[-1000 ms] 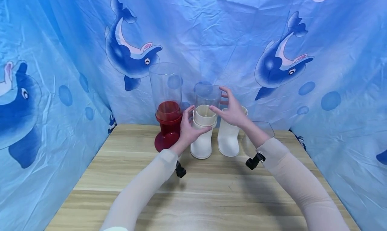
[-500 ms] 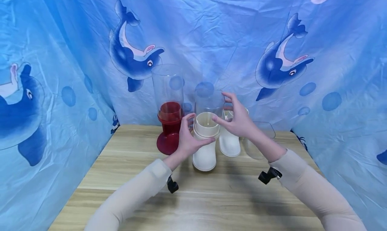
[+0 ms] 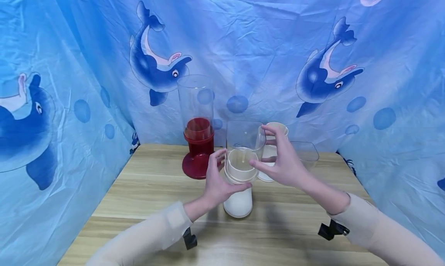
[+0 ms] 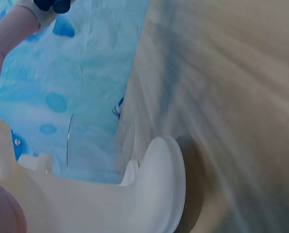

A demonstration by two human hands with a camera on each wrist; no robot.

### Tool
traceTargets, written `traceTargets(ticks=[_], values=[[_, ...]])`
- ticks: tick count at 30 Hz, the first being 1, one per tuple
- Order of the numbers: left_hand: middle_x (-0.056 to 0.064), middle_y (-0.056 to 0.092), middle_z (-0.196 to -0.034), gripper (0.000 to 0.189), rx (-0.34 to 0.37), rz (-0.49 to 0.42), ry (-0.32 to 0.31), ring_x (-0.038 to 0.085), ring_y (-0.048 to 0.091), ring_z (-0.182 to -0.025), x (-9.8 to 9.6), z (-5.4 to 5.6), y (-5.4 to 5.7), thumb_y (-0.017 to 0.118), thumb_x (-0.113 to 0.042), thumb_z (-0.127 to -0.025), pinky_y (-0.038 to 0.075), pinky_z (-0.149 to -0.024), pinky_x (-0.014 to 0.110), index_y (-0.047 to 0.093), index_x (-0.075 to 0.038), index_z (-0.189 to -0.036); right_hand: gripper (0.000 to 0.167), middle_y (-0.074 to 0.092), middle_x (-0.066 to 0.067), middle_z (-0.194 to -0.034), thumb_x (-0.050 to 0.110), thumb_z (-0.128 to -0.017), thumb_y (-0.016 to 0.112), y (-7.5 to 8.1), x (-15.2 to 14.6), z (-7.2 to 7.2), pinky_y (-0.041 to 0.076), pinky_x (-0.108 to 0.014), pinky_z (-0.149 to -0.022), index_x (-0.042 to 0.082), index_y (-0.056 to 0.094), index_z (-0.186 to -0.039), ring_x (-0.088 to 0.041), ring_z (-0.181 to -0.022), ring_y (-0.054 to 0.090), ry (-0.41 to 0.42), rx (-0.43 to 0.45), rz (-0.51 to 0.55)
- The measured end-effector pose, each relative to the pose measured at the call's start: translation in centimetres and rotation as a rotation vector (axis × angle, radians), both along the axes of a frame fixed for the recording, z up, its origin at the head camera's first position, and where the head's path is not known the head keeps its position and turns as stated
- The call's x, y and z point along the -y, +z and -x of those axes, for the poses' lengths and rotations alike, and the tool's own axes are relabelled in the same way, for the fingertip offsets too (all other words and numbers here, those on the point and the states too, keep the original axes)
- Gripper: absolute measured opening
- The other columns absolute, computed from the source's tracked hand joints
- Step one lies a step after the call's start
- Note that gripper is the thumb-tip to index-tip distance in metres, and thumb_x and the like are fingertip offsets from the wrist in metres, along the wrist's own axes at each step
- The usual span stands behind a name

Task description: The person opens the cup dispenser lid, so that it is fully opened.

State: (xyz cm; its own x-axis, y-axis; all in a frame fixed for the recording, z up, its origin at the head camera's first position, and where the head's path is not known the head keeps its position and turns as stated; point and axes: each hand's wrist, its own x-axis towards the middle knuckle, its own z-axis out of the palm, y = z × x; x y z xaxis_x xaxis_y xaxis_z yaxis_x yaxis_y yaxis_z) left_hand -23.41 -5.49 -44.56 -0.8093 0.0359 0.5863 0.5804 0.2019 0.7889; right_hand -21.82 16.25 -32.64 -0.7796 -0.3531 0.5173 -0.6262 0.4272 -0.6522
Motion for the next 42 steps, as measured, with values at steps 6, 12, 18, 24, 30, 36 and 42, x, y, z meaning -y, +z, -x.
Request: traceTargets(ticks=[6, 12, 18, 24, 30, 36, 42], values=[[0.001, 0.051, -0.148, 0.113, -0.006, 0.005, -0.020, 0.028, 0.054, -0.139, -0.4, -1.5, -0.5, 0.105, -0.031, -0.061, 0.054, -0.114, 0.052, 0.038, -0.017, -0.150, 0.097, 0.045, -0.019, -0.152, 0.009, -0.080, 0.094, -0.5, -0.4, -1.3, 0.067, -0.028, -0.071, 0.007, 0.033, -0.156, -0.042, -0.125, 0.064, -0.001, 0.011, 0.015], [0.000, 0.050, -0.149, 0.114, -0.008, 0.018, -0.030, 0.030, 0.052, -0.140, -0.5, -2.3, -1.1, 0.105, -0.032, -0.061, 0.054, -0.113, 0.054, 0.037, -0.014, -0.151, 0.097, 0.045, -0.017, -0.153, 0.010, -0.079, 0.095, -1.1, -0.6, -2.0, 0.068, -0.031, -0.071, 0.009, 0.034, -0.153, -0.042, -0.123, 0.064, -0.005, 0.020, 0.012], [-0.001, 0.049, -0.149, 0.114, -0.018, 0.029, -0.046, 0.024, 0.051, -0.141, -0.2, -1.7, -2.0, 0.105, -0.033, -0.061, 0.054, -0.113, 0.053, 0.036, -0.015, -0.151, 0.098, 0.045, -0.017, -0.151, 0.008, -0.078, 0.095, -1.6, -0.4, -1.9, 0.067, -0.030, -0.071, 0.010, 0.033, -0.154, -0.039, -0.123, 0.063, -0.005, 0.029, 0.024], [0.003, 0.047, -0.153, 0.115, -0.062, 0.028, -0.158, 0.027, 0.051, -0.140, 1.2, -0.1, -2.9, 0.104, -0.027, -0.065, 0.056, -0.112, 0.050, 0.033, -0.018, -0.155, 0.098, 0.046, -0.015, -0.149, 0.008, -0.079, 0.095, -1.5, -0.4, -1.6, 0.067, -0.028, -0.075, 0.011, 0.033, -0.155, -0.038, -0.125, 0.063, -0.013, 0.007, -0.002], [0.011, 0.053, -0.153, 0.107, -0.018, 0.001, -0.314, 0.029, 0.056, -0.136, 2.7, 1.1, -3.3, 0.101, -0.018, -0.071, 0.055, -0.114, 0.039, 0.039, -0.014, -0.158, 0.099, 0.046, -0.016, -0.149, 0.010, -0.079, 0.095, -1.3, -0.8, -1.5, 0.068, -0.030, -0.077, 0.011, 0.033, -0.155, -0.037, -0.126, 0.063, -0.024, -0.009, -0.036], [0.004, 0.054, -0.155, 0.099, 0.049, -0.001, -0.315, 0.026, 0.057, -0.138, 2.8, 0.8, -2.8, 0.100, -0.017, -0.073, 0.054, -0.116, 0.039, 0.044, -0.021, -0.155, 0.099, 0.045, -0.016, -0.157, 0.003, -0.082, 0.091, -1.5, -1.7, -0.7, 0.068, -0.035, -0.083, 0.014, 0.031, -0.159, -0.041, -0.132, 0.061, 0.022, 0.015, -0.022], [0.004, 0.054, -0.155, 0.098, 0.066, 0.019, -0.310, 0.033, 0.057, -0.137, 3.0, 0.9, -2.8, 0.099, -0.016, -0.074, 0.055, -0.114, 0.049, 0.044, -0.022, -0.155, 0.112, 0.043, -0.019, -0.159, 0.005, -0.077, 0.095, -2.3, -2.0, -0.8, 0.068, -0.034, -0.084, 0.019, 0.025, -0.164, -0.046, -0.132, 0.060, 0.039, 0.026, 0.007]])
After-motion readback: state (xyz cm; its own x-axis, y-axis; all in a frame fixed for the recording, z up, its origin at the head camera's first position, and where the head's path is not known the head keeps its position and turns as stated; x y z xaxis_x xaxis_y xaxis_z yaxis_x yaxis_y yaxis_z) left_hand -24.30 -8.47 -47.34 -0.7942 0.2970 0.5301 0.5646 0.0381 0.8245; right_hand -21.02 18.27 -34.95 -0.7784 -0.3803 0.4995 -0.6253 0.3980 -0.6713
